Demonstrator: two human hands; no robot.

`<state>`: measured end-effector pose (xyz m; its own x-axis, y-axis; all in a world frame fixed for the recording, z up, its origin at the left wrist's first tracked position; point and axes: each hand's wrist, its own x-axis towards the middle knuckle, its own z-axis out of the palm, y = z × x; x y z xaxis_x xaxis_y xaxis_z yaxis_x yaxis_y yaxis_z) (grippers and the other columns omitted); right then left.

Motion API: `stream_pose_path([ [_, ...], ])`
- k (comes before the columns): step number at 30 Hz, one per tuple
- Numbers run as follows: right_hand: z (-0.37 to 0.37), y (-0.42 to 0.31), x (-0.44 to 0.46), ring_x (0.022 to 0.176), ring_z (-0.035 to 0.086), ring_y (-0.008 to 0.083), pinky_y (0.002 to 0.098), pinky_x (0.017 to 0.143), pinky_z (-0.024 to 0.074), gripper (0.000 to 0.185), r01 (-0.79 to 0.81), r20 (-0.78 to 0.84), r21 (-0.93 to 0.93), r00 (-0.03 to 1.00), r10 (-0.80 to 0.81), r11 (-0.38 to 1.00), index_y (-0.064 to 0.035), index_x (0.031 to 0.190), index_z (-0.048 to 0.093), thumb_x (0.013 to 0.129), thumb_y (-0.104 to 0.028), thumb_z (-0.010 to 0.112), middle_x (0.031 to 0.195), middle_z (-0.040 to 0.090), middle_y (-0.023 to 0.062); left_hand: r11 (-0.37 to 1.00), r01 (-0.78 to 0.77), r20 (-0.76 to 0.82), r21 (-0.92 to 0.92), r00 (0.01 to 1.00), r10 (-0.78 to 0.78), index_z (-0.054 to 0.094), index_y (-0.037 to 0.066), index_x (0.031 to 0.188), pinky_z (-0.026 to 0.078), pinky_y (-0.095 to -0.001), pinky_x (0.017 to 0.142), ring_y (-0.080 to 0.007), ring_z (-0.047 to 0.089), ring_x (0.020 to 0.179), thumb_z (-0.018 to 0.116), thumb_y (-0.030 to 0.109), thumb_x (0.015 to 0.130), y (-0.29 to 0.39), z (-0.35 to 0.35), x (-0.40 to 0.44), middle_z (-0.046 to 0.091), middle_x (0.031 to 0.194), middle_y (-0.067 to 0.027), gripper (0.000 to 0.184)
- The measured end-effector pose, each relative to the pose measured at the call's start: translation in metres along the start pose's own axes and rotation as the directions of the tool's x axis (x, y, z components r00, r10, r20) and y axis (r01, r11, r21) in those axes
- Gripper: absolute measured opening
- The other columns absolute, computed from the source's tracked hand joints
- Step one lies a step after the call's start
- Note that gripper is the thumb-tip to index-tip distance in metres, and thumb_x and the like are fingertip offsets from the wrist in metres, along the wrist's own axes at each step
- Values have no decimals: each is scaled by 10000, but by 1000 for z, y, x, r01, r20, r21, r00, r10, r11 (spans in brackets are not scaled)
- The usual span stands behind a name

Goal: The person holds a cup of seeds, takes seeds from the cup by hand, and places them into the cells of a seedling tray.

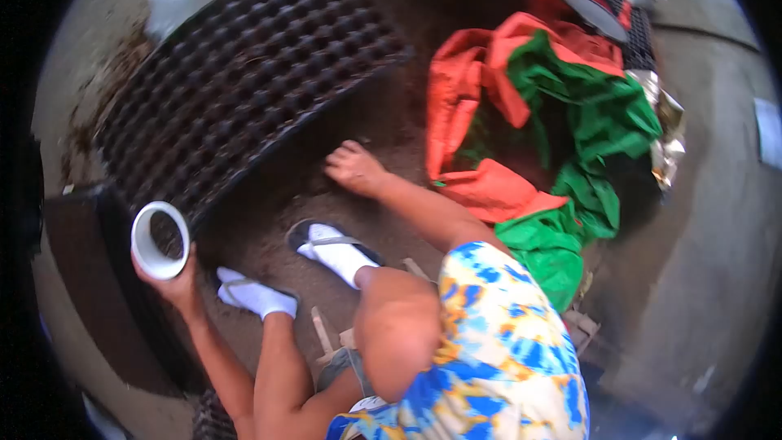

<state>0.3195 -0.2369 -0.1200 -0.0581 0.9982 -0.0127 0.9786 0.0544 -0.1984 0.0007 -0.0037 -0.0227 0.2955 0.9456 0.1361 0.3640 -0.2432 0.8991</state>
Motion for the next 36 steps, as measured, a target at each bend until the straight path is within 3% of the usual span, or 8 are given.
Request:
stream_pose_path([
  [2, -5, 1, 10, 873, 586, 234, 412, 895, 432, 96, -12, 21, 27, 1000, 11, 1000, -109, 810, 620, 736, -146, 571, 832, 578, 61, 1000, 14, 32, 22, 999, -15, 216, 24, 1427, 298, -405, 1103, -267, 426, 1276, 873, 26, 600, 13, 1, 3, 394, 1385, -157, 1056],
  [4, -4, 3, 16, 863, 589, 252, 412, 873, 444, 60, -6, 9, 43, 1000, 5, 999, -106, 771, 584, 717, -131, 580, 802, 577, 76, 995, 44, 61, -89, 997, -39, 204, 30, 1424, 307, -397, 1102, -265, 434, 1270, 876, 40, 590, 18, 3, 6, 406, 1370, -152, 1071],
  [9, -14, 0, 18, 858, 580, 316, 427, 818, 467, 213, -197, -98, 199, 971, 219, 960, -88, 892, 633, 685, -46, 662, 868, 605, 107, 992, 57, 58, -108, 997, -51, 202, 36, 1421, 332, -396, 1089, -266, 443, 1263, 868, 26, 586, 27, 5, 8, 416, 1360, -160, 1068],
  [12, -10, 5, 8, 843, 577, 322, 428, 775, 471, 183, -338, -67, 210, 931, 358, 918, -76, 903, 628, 728, -38, 664, 867, 610, 116, 990, 68, 67, -123, 996, -60, 195, 38, 1422, 341, -396, 1083, -266, 448, 1257, 864, 18, 588, 25, 7, 8, 420, 1356, -159, 1070],
  [16, -9, 10, -2, 808, 580, 325, 428, 743, 469, 79, -388, -85, 232, 905, 416, 892, -56, 869, 612, 812, -92, 653, 840, 619, 124, 988, 75, 62, -132, 996, -68, 192, 44, 1423, 347, -395, 1078, -265, 456, 1248, 858, 2, 587, 25, 6, 7, 421, 1355, -159, 1069],
  [20, -7, 8, -2, 813, 581, 356, 454, 739, 462, 128, -489, -15, 268, 859, 511, 830, -33, 845, 596, 855, -152, 642, 830, 623, 158, 992, 65, 60, -104, 996, -59, 191, 45, 1421, 357, -396, 1071, -264, 470, 1237, 853, 3, 594, 25, 3, 8, 439, 1343, -160, 1060],
  [32, -13, -11, 41, 812, 584, 359, 461, 726, 457, 194, -549, 156, 235, 836, 526, 802, -31, 786, 596, 879, -199, 622, 825, 630, 169, 989, 64, 35, -136, 998, -60, 192, 39, 1415, 354, -403, 1079, -269, 468, 1244, 858, 9, 583, 19, -2, 10, 445, 1345, -167, 1066],
  [36, -13, -15, 44, 816, 598, 347, 434, 731, 471, 130, -486, 54, 326, 866, 498, 811, -56, 836, 644, 864, -182, 635, 800, 632, 153, 995, 44, 25, -95, 999, -42, 200, 31, 1411, 357, -401, 1078, -269, 470, 1242, 861, 15, 583, 19, -5, 8, 447, 1340, -169, 1060],
])
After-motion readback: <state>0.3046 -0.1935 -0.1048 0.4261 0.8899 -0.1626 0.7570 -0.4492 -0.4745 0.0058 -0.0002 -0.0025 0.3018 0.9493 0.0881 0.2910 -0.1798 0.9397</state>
